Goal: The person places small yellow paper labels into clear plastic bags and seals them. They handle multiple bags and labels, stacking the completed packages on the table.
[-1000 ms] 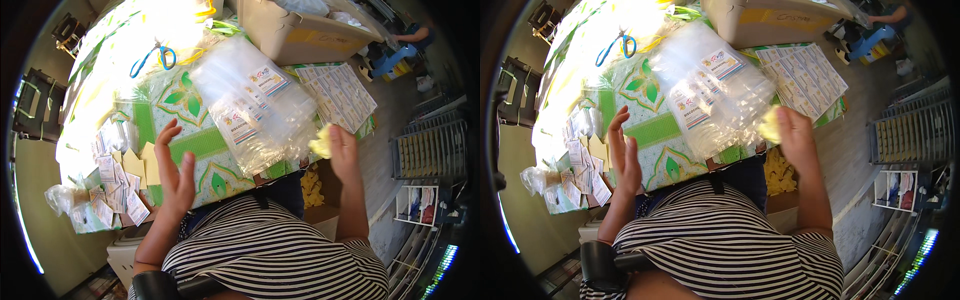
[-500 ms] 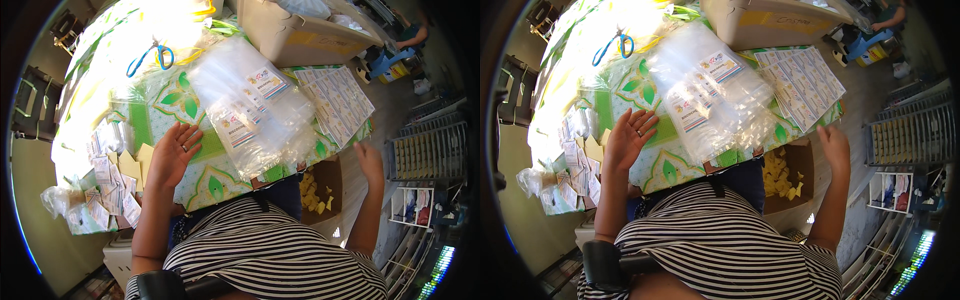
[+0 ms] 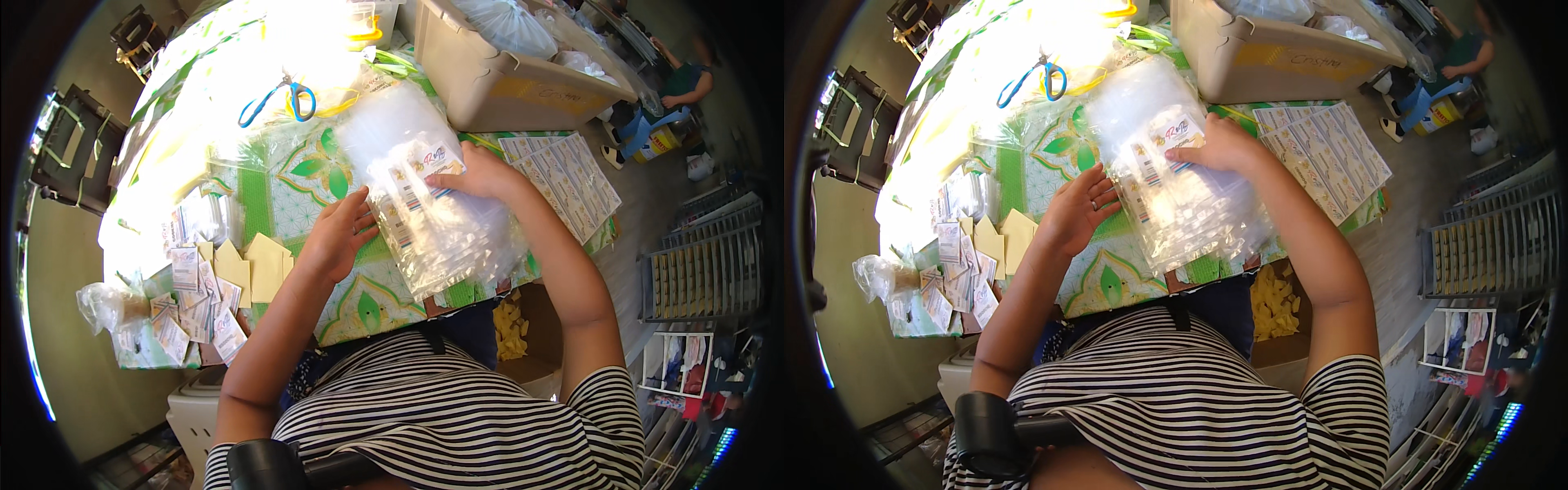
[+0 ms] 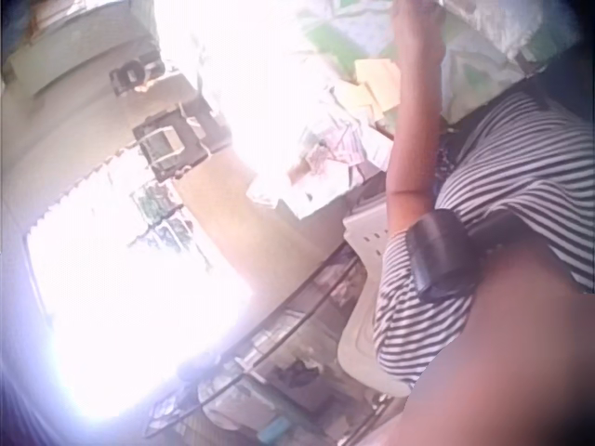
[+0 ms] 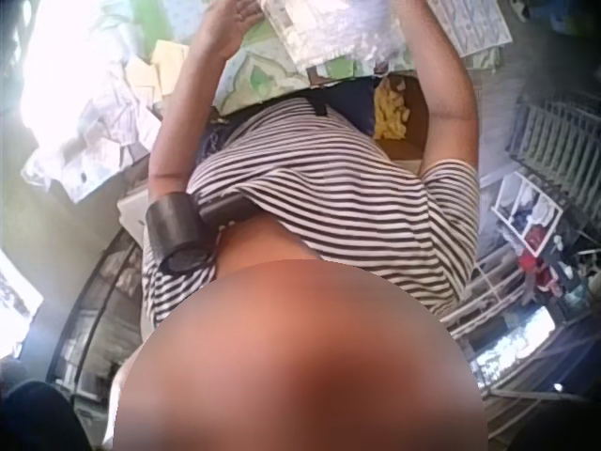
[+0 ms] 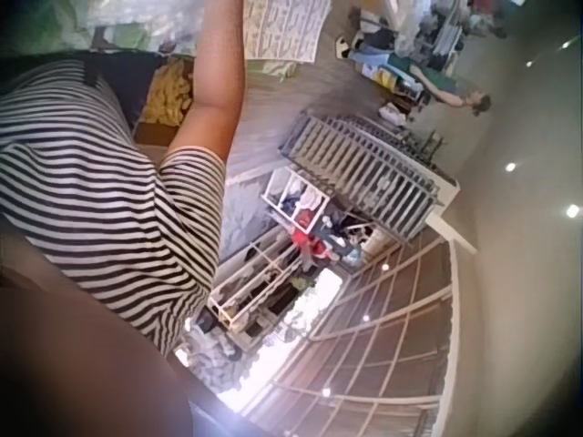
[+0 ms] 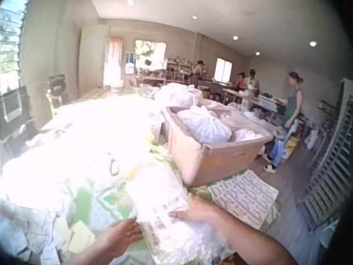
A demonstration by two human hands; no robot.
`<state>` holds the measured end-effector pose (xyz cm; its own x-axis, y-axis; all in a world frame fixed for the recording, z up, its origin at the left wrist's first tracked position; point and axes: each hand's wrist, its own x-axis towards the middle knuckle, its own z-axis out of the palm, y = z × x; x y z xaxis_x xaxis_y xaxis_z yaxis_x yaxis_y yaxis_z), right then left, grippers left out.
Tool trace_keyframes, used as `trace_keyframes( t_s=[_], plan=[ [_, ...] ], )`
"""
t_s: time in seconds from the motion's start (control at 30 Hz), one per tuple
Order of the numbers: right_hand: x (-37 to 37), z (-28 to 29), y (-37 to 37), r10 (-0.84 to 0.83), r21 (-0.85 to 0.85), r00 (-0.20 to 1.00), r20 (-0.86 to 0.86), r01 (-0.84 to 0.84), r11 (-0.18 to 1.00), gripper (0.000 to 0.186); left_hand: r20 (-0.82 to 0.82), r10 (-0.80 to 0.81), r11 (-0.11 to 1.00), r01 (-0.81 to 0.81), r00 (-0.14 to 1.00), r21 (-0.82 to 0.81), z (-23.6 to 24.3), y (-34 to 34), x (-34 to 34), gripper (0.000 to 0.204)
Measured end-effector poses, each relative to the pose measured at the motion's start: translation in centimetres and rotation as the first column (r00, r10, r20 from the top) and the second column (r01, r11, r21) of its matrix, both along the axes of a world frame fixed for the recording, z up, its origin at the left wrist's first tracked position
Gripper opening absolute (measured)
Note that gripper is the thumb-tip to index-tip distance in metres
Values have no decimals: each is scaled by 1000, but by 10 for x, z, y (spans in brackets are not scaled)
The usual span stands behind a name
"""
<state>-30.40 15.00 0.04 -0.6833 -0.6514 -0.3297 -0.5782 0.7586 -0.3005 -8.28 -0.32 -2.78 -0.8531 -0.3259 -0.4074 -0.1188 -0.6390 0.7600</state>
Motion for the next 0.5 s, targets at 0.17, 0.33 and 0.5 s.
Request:
trace_keyframes(
  t_s=[0.17,0.33,0.5],
  plan=[
    [37,-9,0,-118,-234,993,26,121,965,113,8,37,999,-37,999,-17,5,14,-1,42],
    [40,-14,-2,-70,-387,789,611,374,843,73,-47,69,979,-77,996,-187,8,30,5,38],
    [48,-17,-17,-225,-282,941,254,295,913,83,-67,53,997,-56,996,-56,9,36,3,59]
  ],
)
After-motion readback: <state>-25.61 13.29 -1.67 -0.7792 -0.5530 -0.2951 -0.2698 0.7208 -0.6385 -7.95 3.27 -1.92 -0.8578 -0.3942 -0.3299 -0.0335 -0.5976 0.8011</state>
